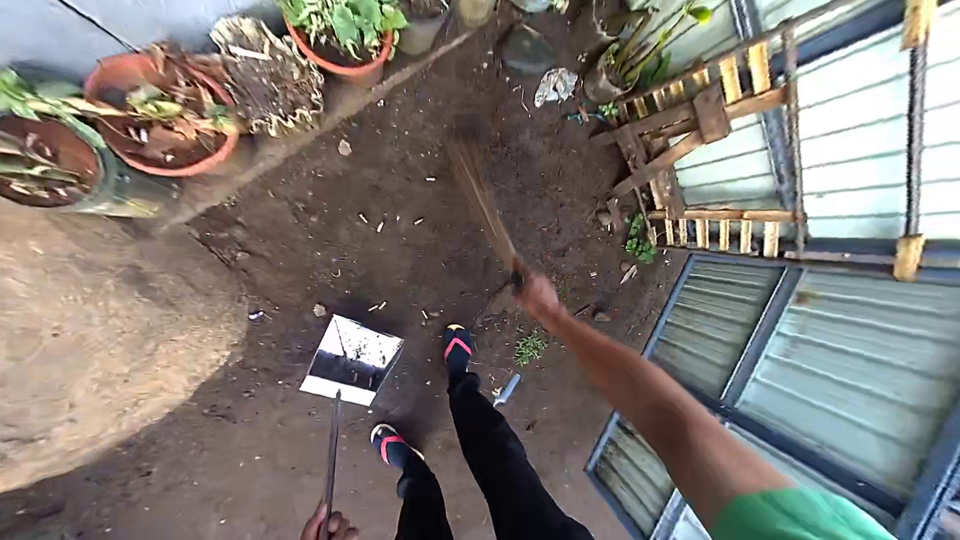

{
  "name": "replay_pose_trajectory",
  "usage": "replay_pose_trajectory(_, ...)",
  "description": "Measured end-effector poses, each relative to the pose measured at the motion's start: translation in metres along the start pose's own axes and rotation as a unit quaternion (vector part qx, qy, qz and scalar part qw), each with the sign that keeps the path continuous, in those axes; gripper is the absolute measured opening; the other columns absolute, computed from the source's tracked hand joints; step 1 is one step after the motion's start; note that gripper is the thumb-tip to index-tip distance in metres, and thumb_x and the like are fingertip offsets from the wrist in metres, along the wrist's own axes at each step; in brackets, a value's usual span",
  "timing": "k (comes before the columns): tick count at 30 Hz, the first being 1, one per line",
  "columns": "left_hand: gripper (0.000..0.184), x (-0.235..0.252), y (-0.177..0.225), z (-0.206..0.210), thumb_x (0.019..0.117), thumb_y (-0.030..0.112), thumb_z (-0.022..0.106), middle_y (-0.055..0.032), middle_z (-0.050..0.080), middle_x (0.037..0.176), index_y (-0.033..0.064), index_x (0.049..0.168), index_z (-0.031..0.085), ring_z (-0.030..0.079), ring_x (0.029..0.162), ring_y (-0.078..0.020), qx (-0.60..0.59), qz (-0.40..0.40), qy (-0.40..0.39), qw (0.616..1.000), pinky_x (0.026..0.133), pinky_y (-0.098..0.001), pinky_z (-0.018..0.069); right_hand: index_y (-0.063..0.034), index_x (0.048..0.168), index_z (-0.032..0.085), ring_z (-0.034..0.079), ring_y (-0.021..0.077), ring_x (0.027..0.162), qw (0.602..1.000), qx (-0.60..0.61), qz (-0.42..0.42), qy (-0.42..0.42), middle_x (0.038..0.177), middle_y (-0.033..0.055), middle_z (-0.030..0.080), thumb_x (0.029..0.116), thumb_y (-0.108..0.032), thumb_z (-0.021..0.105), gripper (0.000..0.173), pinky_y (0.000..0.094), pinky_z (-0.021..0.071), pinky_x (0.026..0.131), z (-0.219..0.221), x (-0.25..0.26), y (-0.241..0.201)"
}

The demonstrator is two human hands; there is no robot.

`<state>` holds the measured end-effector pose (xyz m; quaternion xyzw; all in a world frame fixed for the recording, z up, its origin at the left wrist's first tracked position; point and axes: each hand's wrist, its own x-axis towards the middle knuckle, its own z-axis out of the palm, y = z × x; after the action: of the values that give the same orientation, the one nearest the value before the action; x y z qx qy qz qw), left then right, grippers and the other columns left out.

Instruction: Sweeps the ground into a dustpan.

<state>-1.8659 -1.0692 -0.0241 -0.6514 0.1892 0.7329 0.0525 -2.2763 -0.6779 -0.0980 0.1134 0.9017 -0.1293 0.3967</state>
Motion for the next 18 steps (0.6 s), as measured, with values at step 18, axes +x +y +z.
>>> replay_pose_trajectory(18, 0.042, -0.006, -0.041, -0.002, 0.1092, 0.028, 0.039, 0.0059, 0.054, 0.054, 0.0169, 0.075, 0.059, 0.048, 0.038, -0.0032, -0.133, 0.028, 0.089, 0.987, 0.037, -0.0180, 0.0440, -0.0232, 0.163, 0.030, 0.071, 0.0427, 0.101, 0.999, 0.016, -0.025, 0.015, 0.111, 0.0209, 0.073, 0.0912, -0.028, 0.073, 0.084, 0.0651, 0.0566, 0.081, 0.015, 0.017, -0.204)
